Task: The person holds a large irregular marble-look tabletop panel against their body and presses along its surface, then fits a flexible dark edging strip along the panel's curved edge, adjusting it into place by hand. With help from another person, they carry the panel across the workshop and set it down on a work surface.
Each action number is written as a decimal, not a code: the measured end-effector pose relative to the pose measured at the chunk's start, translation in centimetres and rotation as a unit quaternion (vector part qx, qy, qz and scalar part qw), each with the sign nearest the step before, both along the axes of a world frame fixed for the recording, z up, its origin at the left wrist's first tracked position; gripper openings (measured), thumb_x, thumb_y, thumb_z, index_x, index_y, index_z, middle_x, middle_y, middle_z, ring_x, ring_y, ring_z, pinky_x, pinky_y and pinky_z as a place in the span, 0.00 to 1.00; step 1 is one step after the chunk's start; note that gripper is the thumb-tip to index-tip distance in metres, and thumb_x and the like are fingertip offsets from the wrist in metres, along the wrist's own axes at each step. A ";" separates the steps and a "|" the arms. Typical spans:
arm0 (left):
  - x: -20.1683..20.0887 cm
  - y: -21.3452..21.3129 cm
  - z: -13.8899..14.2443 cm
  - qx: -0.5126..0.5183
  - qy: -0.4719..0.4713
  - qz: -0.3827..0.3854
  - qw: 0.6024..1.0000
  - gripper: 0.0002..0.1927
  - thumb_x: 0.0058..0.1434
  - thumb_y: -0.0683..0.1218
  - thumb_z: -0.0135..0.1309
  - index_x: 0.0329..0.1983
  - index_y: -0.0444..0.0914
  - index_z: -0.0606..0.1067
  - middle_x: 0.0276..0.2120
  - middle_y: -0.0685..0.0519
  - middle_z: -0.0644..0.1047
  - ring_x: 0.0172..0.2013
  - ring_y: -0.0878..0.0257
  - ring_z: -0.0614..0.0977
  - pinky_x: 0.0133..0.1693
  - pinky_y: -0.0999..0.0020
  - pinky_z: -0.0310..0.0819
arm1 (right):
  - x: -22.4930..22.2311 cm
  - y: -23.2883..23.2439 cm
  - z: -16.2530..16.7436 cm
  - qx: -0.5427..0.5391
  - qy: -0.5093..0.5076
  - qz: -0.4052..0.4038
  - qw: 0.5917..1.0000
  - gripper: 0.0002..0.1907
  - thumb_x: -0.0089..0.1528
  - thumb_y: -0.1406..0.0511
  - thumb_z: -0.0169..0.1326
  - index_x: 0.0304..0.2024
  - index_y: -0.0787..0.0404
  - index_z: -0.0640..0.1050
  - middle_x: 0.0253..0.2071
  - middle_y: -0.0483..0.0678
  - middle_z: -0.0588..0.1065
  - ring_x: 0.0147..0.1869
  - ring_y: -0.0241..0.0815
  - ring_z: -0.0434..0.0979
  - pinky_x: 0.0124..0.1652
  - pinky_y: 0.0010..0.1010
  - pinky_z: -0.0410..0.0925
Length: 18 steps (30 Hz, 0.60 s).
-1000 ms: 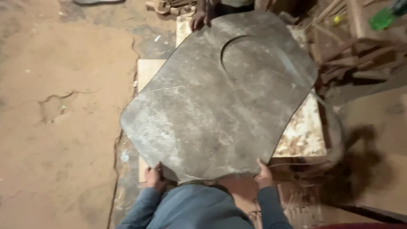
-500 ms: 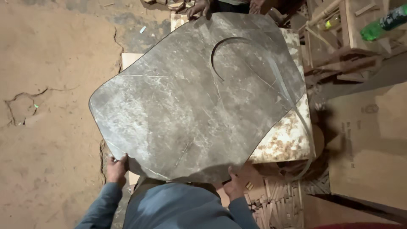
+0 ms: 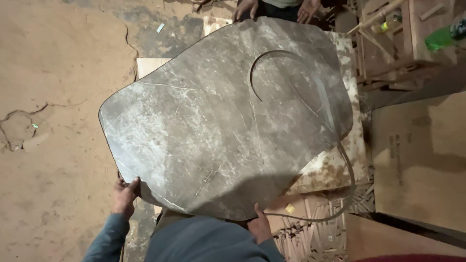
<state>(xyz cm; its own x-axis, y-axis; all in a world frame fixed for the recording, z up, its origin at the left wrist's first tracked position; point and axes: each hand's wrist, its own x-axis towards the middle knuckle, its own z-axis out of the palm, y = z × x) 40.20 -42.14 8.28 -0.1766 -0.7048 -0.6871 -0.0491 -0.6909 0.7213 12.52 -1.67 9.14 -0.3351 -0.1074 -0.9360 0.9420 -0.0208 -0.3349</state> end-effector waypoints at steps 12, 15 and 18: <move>0.7 -4.7 -0.6 0.001 -0.052 -0.022 0.998 0.14 0.64 0.44 0.63 0.42 0.41 0.67 0.28 0.61 0.69 0.29 0.70 0.73 0.29 0.70 0.71 | 1.6 -4.3 0.0 0.092 0.088 0.167 0.978 0.21 0.67 0.52 0.60 0.35 0.64 0.75 0.18 0.44 0.59 0.22 0.38 0.56 0.26 0.35 0.63; 1.0 -3.3 -0.9 -0.024 -0.033 -0.044 0.998 0.09 0.69 0.44 0.59 0.47 0.41 0.70 0.33 0.59 0.74 0.29 0.70 0.71 0.28 0.72 0.59 | 0.7 -3.3 0.1 0.038 0.089 0.057 0.994 0.18 0.66 0.54 0.58 0.41 0.64 0.76 0.25 0.44 0.68 0.26 0.37 0.64 0.29 0.33 0.66; 0.7 -2.2 -1.4 0.036 -0.003 -0.004 0.999 0.13 0.70 0.43 0.59 0.45 0.46 0.64 0.31 0.59 0.75 0.30 0.70 0.75 0.27 0.72 0.60 | -0.4 -1.2 0.4 -0.009 0.064 -0.128 0.990 0.18 0.62 0.61 0.58 0.53 0.59 0.76 0.44 0.47 0.80 0.37 0.42 0.76 0.36 0.36 0.70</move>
<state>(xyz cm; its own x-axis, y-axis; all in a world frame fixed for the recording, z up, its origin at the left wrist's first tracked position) 40.90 -44.35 6.92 -0.1780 -0.6527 -0.7364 -0.0584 -0.7400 0.6700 12.12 -2.88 9.57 -0.4683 -0.0202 -0.8833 0.8557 -0.2595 -0.4478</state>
